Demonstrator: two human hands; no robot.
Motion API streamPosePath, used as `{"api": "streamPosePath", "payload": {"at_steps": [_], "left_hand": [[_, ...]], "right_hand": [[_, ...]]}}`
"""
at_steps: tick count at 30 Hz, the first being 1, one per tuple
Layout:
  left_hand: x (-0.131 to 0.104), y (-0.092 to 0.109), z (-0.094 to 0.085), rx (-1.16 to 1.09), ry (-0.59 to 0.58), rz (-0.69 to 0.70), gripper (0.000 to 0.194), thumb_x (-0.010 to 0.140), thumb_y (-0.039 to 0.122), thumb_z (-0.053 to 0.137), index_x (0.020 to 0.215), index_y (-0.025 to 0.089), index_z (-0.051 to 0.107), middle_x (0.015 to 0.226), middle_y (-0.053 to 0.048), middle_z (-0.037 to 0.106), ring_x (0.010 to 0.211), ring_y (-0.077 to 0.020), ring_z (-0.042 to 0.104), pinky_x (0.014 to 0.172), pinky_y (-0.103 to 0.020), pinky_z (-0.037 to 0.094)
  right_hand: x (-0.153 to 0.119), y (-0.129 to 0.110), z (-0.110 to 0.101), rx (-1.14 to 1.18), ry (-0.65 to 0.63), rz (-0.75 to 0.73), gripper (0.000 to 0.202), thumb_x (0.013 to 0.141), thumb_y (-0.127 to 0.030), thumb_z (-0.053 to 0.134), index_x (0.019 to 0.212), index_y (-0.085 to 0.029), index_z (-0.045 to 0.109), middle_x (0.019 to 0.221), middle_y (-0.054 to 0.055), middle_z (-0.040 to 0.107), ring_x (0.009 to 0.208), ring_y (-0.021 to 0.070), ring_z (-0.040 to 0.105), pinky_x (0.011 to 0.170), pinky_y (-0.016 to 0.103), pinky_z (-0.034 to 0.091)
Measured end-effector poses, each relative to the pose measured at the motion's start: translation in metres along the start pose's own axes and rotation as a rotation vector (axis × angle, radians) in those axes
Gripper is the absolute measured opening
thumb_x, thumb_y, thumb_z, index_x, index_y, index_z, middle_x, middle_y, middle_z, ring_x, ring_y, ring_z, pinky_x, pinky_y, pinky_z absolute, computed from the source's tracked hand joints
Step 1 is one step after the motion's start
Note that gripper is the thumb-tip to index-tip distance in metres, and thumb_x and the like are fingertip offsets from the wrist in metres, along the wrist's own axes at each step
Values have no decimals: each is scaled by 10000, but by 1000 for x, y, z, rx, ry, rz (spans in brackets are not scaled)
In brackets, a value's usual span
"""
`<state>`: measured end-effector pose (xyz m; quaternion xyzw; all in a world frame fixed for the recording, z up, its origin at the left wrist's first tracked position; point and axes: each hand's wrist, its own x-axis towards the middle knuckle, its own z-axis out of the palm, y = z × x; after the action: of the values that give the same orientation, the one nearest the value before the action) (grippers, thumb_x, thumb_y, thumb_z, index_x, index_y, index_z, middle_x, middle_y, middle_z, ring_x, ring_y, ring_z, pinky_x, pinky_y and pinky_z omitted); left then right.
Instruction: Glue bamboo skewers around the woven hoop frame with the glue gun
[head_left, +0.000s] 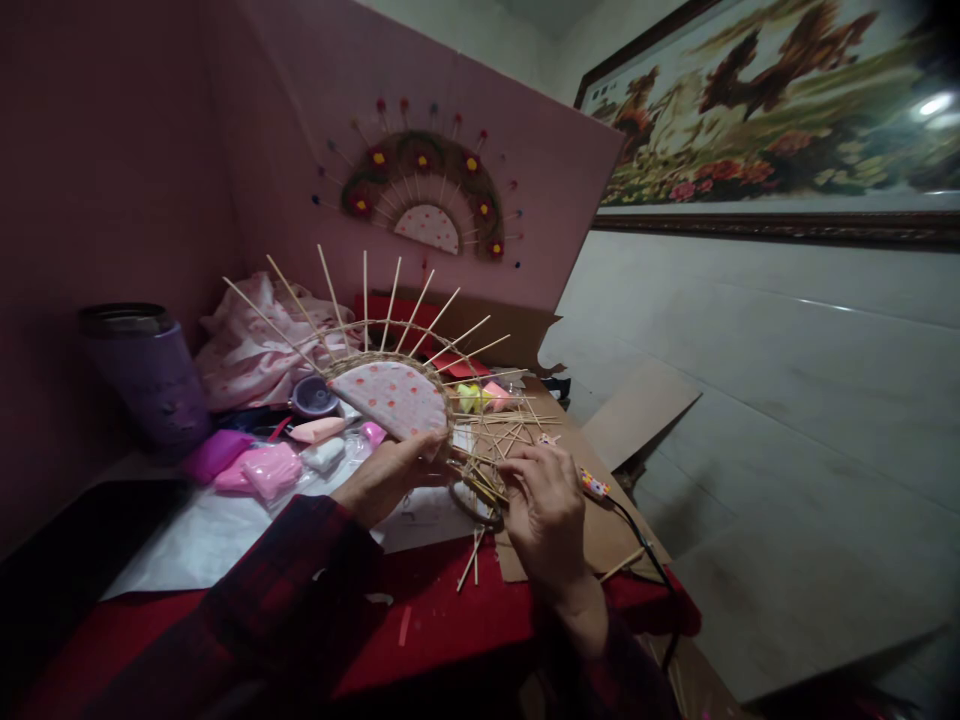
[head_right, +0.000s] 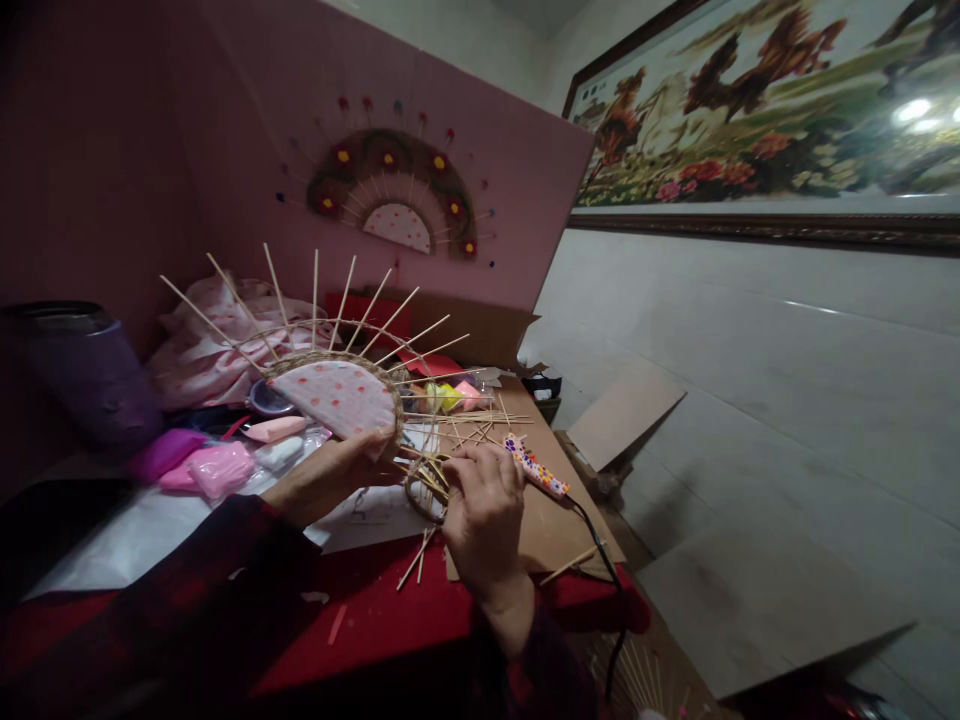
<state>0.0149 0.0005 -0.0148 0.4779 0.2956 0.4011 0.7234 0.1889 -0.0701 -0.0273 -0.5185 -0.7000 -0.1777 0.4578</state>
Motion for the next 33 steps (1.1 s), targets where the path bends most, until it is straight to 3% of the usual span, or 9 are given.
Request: {"api": "streamPosePath", "payload": {"at_steps": [6,11,14,16,19,22,25,28,33], "left_hand": [[2,0,-4,-36,-3,-25,210,791,322,567,862,129,609,875,-104,685,731,-200,652,767,-364,490],[1,4,-5,-93,-22,-28,176,801,276,547,881,125,591,849,-103,692,716,-204,662,768,-367,487],[1,7,-8,-122,-27,-30,183,814,267,525,914,125,582,839,-104,695,681,-193,659,764,-372,486],[2,7,-10,-148,-44,-40,193,828,268,502,938,128,575,850,-108,698,670,-194,662,769,-385,484],[4,6,-14,-196,-77,-48,177,837,254,484,944,139,566,849,-109,704,670,-201,671,772,-394,483],[5,6,-16,-226,-99,-44,132,832,233,493,896,143,566,841,-110,708,695,-201,677,776,-378,484],[4,6,-16,-232,-100,-43,117,826,225,502,873,140,568,846,-115,709,706,-203,681,773,-368,487],[4,6,-16,-241,-106,-48,157,827,231,496,928,136,570,825,-115,711,681,-203,681,763,-368,490],[5,7,-16,-227,-129,-54,164,824,221,485,935,137,572,839,-113,711,639,-203,678,756,-379,489]], "right_hand": [[-3,9,-10,55,143,72,80,828,-154,550,802,-199,610,830,50,623,874,212,521,821,389,413],[-6,39,-15,403,128,556,202,797,-376,598,798,-175,613,707,20,598,661,164,548,615,295,440],[-3,61,-15,644,111,747,324,716,-461,662,842,-164,629,769,30,627,676,164,569,640,296,458],[1,70,-14,751,9,817,416,673,-498,689,925,-170,642,898,61,654,750,186,593,693,317,469],[6,72,-14,910,-198,856,478,726,-563,612,1043,-206,629,1030,93,649,869,214,600,739,334,468],[10,63,-12,1121,-294,837,478,768,-589,544,1054,-214,624,951,93,651,849,207,602,729,331,472],[11,55,-8,1264,-327,853,416,750,-525,614,1002,-195,632,734,21,587,627,128,552,599,262,456],[10,54,-5,1256,-346,873,317,704,-462,689,814,-170,632,585,-46,455,457,57,388,441,192,330],[10,59,-2,1186,-293,815,287,727,-449,669,702,-169,611,692,-10,531,579,84,452,551,211,386]]}}
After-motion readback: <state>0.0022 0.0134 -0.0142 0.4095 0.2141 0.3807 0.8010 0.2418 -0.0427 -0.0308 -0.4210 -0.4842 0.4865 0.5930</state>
